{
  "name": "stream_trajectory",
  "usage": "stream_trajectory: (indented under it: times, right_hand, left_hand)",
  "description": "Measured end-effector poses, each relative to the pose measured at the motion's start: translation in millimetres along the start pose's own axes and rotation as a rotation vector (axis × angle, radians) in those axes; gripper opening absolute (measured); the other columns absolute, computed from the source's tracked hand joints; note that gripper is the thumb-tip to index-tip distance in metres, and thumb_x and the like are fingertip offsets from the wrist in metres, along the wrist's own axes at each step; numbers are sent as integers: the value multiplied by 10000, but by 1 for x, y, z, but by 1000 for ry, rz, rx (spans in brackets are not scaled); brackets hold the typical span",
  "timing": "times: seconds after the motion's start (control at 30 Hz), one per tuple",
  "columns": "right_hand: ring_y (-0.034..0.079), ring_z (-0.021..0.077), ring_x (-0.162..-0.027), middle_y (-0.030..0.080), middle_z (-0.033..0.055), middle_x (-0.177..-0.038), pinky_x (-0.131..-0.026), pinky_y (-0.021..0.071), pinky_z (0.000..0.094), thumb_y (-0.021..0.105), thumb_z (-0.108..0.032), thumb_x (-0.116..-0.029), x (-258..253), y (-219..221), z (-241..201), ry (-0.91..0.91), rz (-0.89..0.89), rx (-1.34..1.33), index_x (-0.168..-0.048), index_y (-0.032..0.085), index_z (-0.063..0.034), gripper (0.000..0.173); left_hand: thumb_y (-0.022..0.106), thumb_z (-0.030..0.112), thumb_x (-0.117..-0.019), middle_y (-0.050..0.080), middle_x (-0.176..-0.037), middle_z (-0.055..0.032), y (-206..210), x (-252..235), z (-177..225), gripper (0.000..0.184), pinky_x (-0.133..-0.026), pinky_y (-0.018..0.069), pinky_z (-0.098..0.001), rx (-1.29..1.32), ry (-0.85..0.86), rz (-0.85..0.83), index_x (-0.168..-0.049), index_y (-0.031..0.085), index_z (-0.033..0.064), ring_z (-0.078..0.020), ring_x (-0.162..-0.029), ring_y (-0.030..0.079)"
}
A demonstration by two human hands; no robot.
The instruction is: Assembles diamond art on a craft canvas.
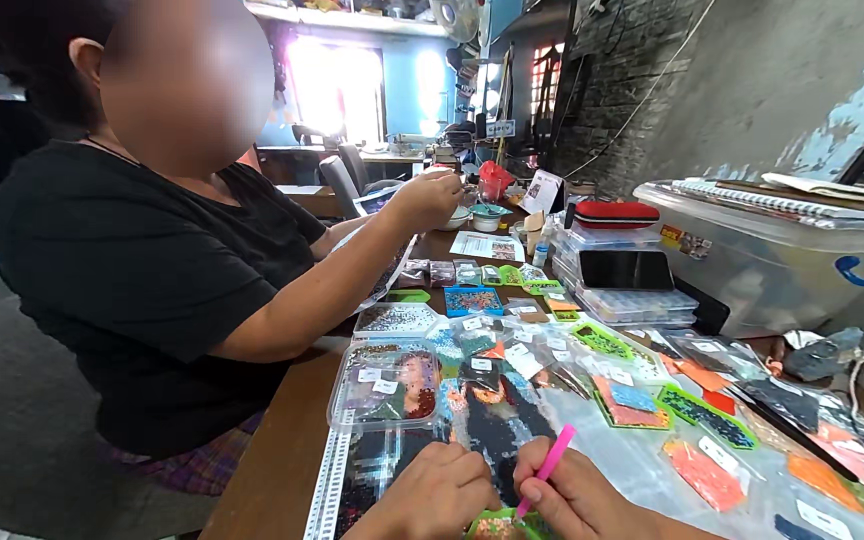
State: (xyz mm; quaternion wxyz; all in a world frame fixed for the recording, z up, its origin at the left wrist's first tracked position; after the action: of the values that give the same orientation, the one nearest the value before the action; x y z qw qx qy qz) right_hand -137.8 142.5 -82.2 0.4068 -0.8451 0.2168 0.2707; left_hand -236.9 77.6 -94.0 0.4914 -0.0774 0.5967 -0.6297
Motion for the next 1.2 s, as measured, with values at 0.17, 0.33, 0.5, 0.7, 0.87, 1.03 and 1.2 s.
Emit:
stream_trajectory:
  times: [0.17, 0.33, 0.5, 0.7, 0.87, 1.03, 1.2]
  right_hand:
    - [573, 70, -688, 555, 78, -802, -664, 502, 166, 384, -317, -1119, 0, 1, 0, -4, -7, -1, -1038, 519, -45, 314]
    - [586, 57, -686, 565, 72, -803, -658, 514, 165, 375, -335, -1119, 0, -2, 2, 17, 19, -23, -1057, 519, -44, 331]
    - [576, 31, -681, 560, 58, -794, -648, 505, 150, 371, -340, -1120, 0, -6, 4, 42, 45, -71, -1055, 514, -48, 332]
    - [551, -31, -680, 564, -10, -789, -622, 479, 128, 375, -358, -1118, -1, -23, 17, 119, 166, -153, -1096, 525, -85, 312]
    - [540, -59, -652, 591, -88, -788, -584, 463, 122, 398, -364, -1111, 4, -37, 43, 295, 257, -200, -1081, 534, -106, 292]
    - [519, -23, -538, 602, -101, -706, -503, 440, 142, 343, -217, -1100, 10, -35, 65, 604, 386, -582, -1095, 492, -137, 169]
    - [506, 7, -466, 609, -47, -672, -445, 436, 151, 292, -198, -1097, 14, -36, 73, 763, 498, -740, -1085, 504, -113, 229]
  left_hand:
    - [770, 514, -808, 712, -1019, -148, 0, 0, 0, 512, -834, 519, -488, 13, -15, -13, -1016, 732, 48, -323, -966, 673]
    - [792, 492, -794, 711, -1027, -154, 0, -1, 1, 504, -845, 518, -503, 27, -43, -35, -1017, 735, 43, -331, -969, 673]
    - [787, 489, -805, 711, -1044, -165, -1, -2, 0, 510, -863, 514, -521, 42, -60, -61, -1026, 732, 33, -344, -999, 673]
    - [789, 479, -811, 713, -1035, -173, -2, -1, 0, 501, -865, 515, -537, 74, -50, -54, -1025, 738, 29, -354, -995, 675]
    - [775, 515, -813, 712, -1031, -172, -3, -3, 9, 544, -907, 502, -539, 83, -33, -85, -1042, 732, 23, -353, -1004, 673]
    - [774, 541, -801, 713, -1035, -171, -1, -4, 12, 590, -934, 489, -528, 86, -48, -130, -1064, 735, 14, -352, -1005, 671]
    - [788, 538, -793, 706, -1064, -186, 1, -3, 8, 616, -969, 473, -545, 102, -57, -158, -1094, 731, 4, -370, -1035, 661]
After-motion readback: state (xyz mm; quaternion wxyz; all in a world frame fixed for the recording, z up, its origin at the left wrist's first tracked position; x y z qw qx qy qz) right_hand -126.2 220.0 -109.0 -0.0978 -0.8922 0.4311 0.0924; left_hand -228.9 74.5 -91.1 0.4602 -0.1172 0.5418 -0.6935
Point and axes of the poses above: each hand's wrist, its own x-axis away from the middle knuckle, its own y-axis out of the palm, z = x × y, the point moved 9 cm from there along -x, towards the middle knuckle
